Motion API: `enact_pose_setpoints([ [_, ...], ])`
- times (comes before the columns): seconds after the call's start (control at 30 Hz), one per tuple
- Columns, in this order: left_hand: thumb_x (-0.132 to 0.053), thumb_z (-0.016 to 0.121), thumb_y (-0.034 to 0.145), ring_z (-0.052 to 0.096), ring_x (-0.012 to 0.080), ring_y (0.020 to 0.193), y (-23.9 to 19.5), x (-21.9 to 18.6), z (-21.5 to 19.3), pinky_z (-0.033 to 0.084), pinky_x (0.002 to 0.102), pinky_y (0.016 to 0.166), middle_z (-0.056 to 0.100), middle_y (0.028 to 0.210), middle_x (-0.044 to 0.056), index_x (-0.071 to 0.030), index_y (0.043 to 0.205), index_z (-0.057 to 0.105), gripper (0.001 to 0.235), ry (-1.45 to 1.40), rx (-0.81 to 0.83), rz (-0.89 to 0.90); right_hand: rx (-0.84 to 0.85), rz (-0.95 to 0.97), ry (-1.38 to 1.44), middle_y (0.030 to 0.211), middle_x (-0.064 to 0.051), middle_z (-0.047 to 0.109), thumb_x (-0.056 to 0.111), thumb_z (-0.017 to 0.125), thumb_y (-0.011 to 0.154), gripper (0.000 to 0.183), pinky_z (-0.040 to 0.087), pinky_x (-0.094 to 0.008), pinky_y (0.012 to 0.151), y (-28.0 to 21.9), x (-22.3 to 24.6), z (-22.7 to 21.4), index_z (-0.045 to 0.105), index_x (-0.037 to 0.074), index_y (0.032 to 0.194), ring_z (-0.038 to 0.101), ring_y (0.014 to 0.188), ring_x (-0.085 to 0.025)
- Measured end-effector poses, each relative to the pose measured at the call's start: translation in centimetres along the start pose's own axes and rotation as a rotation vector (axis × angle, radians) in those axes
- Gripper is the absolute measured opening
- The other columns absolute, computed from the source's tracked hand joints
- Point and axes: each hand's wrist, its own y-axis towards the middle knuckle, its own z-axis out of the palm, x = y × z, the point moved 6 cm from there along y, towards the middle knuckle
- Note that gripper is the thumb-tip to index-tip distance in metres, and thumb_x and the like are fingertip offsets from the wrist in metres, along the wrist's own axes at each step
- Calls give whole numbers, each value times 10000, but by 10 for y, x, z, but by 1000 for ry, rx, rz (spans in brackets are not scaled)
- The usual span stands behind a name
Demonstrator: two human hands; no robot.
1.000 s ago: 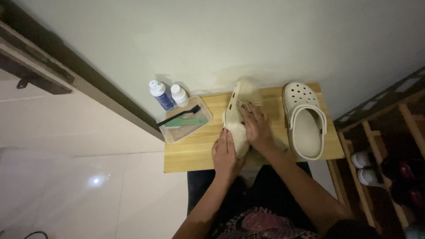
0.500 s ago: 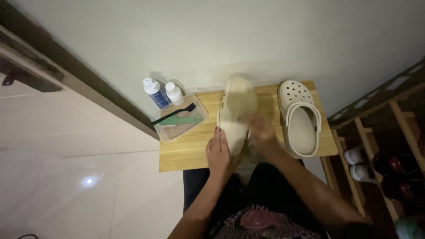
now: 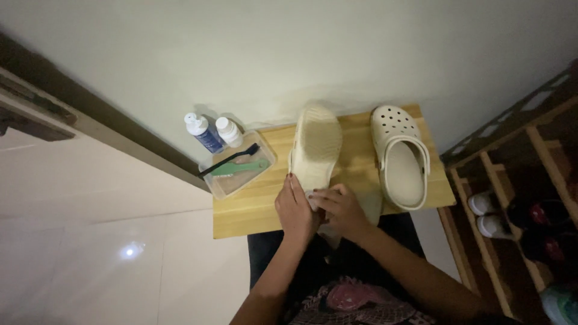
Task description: The person wipes a pair of white clogs with a cloth on a wooden table. They clean the interior, exterior, and soles of both shoes, turning them over to reach different surfaces.
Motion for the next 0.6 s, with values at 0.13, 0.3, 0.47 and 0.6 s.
enact_pose_setpoints([
  [0.13, -229, 812, 718, 497, 495, 1285, 6, -5, -29, 393, 567, 1008, 424, 1469, 329, 66, 1579, 232, 1079, -226, -24, -34, 198, 211, 589, 992, -105, 756, 254, 483, 974, 378, 539, -430, 803, 5, 8, -45, 729, 71, 1195, 731, 682, -188],
  [0.3, -212, 892, 777, 505, 310, 1384, -9, 25, 2, 451, 428, 1096, 453, 1535, 215, -95, 1639, 215, 1102, -1195, 128, -732, 481, 547, 649, 1025, -133, 821, 148, 673, 880, 325, 556, -480, 831, -44, -50, -120, 837, 176, 1159, 779, 942, -332],
  [0.47, -459, 449, 964, 571, 200, 1233, -10, 14, 10, 426, 353, 1066, 655, 1324, 66, -112, 1390, 598, 569, -1513, 34, -808, 360, 1252, 251, 1288, -9, 760, -2, 601, 889, 389, 444, -341, 1050, -90, -127, -199, 808, 161, 1175, 655, 1211, -182],
  [0.6, -425, 552, 881, 590, 180, 1295, -18, 45, 5, 398, 307, 1082, 661, 1388, 32, -162, 1342, 645, 539, -925, 55, -769, 402, 1481, 111, 1408, -41, 646, 87, 553, 878, 515, 429, -401, 1020, -62, -125, -208, 658, 202, 1369, 605, 1240, -262],
])
